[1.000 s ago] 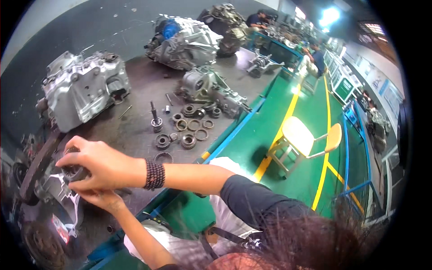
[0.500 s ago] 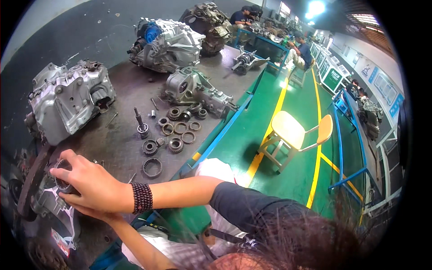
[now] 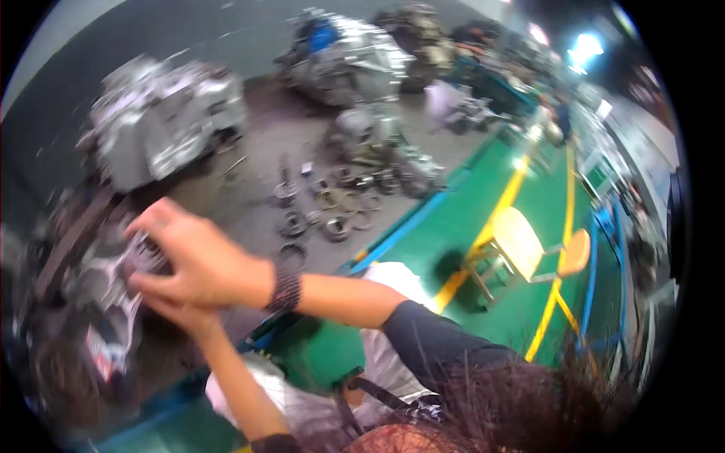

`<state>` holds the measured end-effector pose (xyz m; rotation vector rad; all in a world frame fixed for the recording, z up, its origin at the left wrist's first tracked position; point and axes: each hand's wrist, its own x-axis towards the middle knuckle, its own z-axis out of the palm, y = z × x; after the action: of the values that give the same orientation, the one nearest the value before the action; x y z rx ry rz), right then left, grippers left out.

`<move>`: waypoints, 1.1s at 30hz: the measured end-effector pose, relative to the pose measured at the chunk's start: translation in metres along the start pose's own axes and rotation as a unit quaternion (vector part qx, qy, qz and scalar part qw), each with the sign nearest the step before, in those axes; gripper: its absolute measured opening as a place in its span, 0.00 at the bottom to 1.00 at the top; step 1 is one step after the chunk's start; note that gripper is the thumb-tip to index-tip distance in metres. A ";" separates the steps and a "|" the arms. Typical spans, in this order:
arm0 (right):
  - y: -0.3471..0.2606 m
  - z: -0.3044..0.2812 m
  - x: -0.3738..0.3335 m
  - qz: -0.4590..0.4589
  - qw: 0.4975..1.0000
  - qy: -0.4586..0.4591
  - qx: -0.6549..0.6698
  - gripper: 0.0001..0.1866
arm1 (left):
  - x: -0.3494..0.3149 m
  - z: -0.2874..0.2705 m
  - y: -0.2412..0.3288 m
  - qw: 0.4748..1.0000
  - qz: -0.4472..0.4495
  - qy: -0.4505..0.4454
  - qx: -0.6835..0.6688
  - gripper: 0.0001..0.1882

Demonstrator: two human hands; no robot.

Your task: The person assembles a transmission shaft by fitting gears and rings onto the shaft by hand, sets the assembled shaft on the table, and rubs their hands together.

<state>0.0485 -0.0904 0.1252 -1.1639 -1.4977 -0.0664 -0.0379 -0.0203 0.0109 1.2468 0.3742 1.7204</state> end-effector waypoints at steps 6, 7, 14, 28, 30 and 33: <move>0.006 -0.026 0.001 0.014 1.000 -0.011 -0.024 0.28 | -0.004 0.046 0.023 0.995 0.026 -0.088 -0.029 0.52; 0.005 -0.023 0.001 0.019 1.000 -0.013 -0.013 0.28 | -0.002 0.046 0.024 0.993 0.037 -0.098 -0.049 0.54; -0.001 -0.015 0.001 0.091 0.995 -0.042 0.026 0.33 | 0.000 0.037 0.032 0.993 0.022 -0.104 -0.057 0.50; 0.006 -0.033 0.013 0.117 0.984 -0.124 0.049 0.37 | 0.001 0.033 0.016 0.987 0.003 -0.124 -0.100 0.58; 0.006 -0.030 0.013 0.120 0.983 -0.123 0.067 0.38 | 0.003 0.035 0.023 0.987 0.000 -0.123 -0.100 0.57; 0.001 -0.029 0.013 0.146 0.975 -0.146 0.085 0.39 | 0.003 0.034 0.022 0.990 0.034 -0.122 -0.062 0.56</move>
<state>0.0716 -0.1002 0.1437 -1.2797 -1.5343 0.4428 -0.0199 -0.0377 0.0423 1.3717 0.0792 1.5987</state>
